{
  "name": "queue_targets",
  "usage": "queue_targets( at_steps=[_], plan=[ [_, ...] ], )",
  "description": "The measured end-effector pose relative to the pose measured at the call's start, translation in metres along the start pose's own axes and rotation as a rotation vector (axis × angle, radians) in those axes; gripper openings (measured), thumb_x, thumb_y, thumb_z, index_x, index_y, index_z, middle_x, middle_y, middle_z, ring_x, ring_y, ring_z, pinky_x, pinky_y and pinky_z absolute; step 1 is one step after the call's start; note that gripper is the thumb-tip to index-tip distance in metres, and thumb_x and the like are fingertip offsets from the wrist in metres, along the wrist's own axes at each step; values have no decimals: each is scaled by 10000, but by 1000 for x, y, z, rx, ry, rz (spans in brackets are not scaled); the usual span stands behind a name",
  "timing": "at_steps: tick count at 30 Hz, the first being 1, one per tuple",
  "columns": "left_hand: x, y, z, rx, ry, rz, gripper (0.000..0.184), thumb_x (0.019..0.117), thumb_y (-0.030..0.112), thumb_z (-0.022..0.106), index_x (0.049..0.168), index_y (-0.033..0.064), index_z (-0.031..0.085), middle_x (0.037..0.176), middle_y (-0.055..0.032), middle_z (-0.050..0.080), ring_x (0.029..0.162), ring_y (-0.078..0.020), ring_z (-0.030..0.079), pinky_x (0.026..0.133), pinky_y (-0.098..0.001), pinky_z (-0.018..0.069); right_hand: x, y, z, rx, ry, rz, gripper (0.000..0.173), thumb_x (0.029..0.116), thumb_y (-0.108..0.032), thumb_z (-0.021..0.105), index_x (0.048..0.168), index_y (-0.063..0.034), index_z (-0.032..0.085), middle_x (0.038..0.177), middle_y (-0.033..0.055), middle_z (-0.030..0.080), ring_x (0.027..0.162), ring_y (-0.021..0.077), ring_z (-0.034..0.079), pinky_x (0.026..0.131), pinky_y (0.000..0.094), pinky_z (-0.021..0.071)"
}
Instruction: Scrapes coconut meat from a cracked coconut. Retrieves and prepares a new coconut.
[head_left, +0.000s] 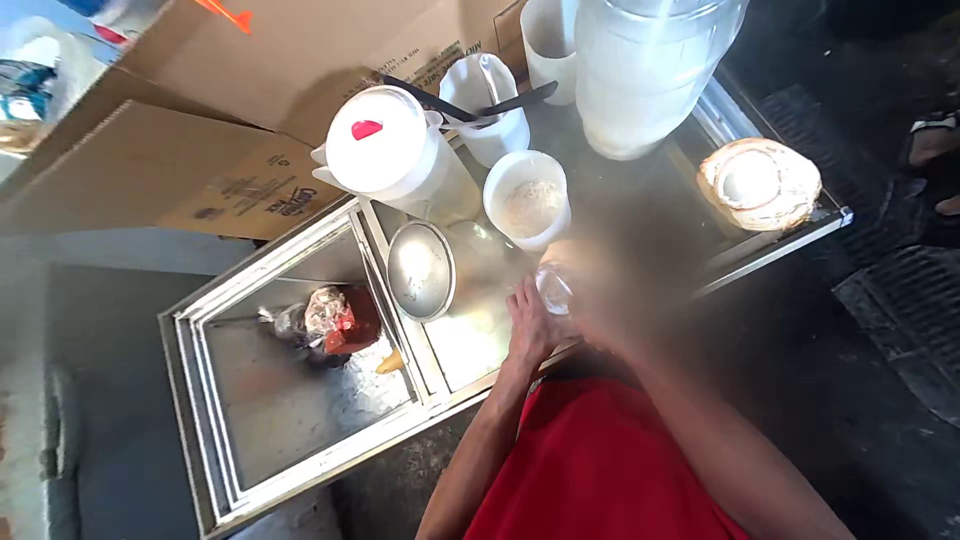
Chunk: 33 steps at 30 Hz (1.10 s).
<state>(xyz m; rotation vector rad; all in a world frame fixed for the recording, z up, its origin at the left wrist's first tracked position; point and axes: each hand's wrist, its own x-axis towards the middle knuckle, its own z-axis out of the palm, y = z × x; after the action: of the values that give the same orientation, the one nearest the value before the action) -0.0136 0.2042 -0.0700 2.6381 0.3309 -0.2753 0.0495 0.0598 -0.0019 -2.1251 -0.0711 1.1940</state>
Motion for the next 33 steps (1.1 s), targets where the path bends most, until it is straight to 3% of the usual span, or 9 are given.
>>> queue_targets(
  at_steps=[4,9,16,20,24,26,29,31,33],
  plan=[
    [1,-10,6,-21,64,131,835,837,389,704,1475,-65,413,1414,-264,527,1250,-448,519,1032,-559,425,3,-6,21,-86,-18,-91,441,1066,-216,457,1483,-71,469,1174,207,679,1078,360,682,929,553,542],
    [7,-26,0,-35,-53,211,1323,600,689,843,1552,-50,298,1534,-257,441,1397,-431,433,1147,-583,336,-10,12,8,-448,-170,-181,475,1060,-194,477,1524,-102,425,1227,265,649,1137,465,644,909,652,522],
    [0,-9,10,-83,-93,71,1515,543,834,768,1598,-57,145,1531,-269,431,1371,-428,442,1145,-561,333,-45,-4,-23,-690,-229,-29,338,1018,-142,525,1347,-110,596,1237,219,661,1158,440,640,888,657,514],
    [5,3,4,-56,-137,-6,1491,540,726,845,1611,-23,128,1506,-278,441,1370,-445,431,1141,-559,345,-29,-3,-24,-459,-110,-7,372,1067,-227,456,1399,-96,561,1280,221,643,1201,416,624,961,625,507],
    [16,2,-4,-55,-198,75,1208,743,491,799,1610,-22,132,1493,-291,438,1354,-466,432,1116,-574,363,-5,-7,7,-236,-43,-12,437,1036,-216,532,1441,-54,497,1234,228,658,1147,396,655,954,597,528],
    [20,-6,-6,-63,-271,108,1333,659,547,872,1621,15,118,1552,-272,375,1402,-464,383,1121,-582,374,-13,0,10,-375,-131,-38,476,1032,-167,531,1489,-65,450,1263,240,642,1179,425,637,953,620,522],
    [34,-12,-9,-8,-355,197,1518,517,634,926,1651,119,58,1632,-227,251,1410,-462,361,1049,-596,456,-32,5,-13,-607,-212,-38,374,1007,-130,537,1378,-88,565,1237,236,657,1158,450,641,892,667,520],
    [47,-12,-16,32,-401,249,1544,506,598,947,1658,189,4,1668,-194,156,1423,-462,332,1039,-595,462,-41,2,-35,-658,-216,-10,356,1009,-156,525,1353,-128,612,1244,217,665,1169,437,638,899,674,510],
    [45,-10,-22,4,-389,255,1490,527,506,968,1662,202,51,1703,-169,38,1455,-477,271,1065,-616,430,-45,-1,-52,-574,-223,25,415,1049,-185,482,1456,-153,553,1345,222,628,1249,423,603,981,658,475]
  ],
)
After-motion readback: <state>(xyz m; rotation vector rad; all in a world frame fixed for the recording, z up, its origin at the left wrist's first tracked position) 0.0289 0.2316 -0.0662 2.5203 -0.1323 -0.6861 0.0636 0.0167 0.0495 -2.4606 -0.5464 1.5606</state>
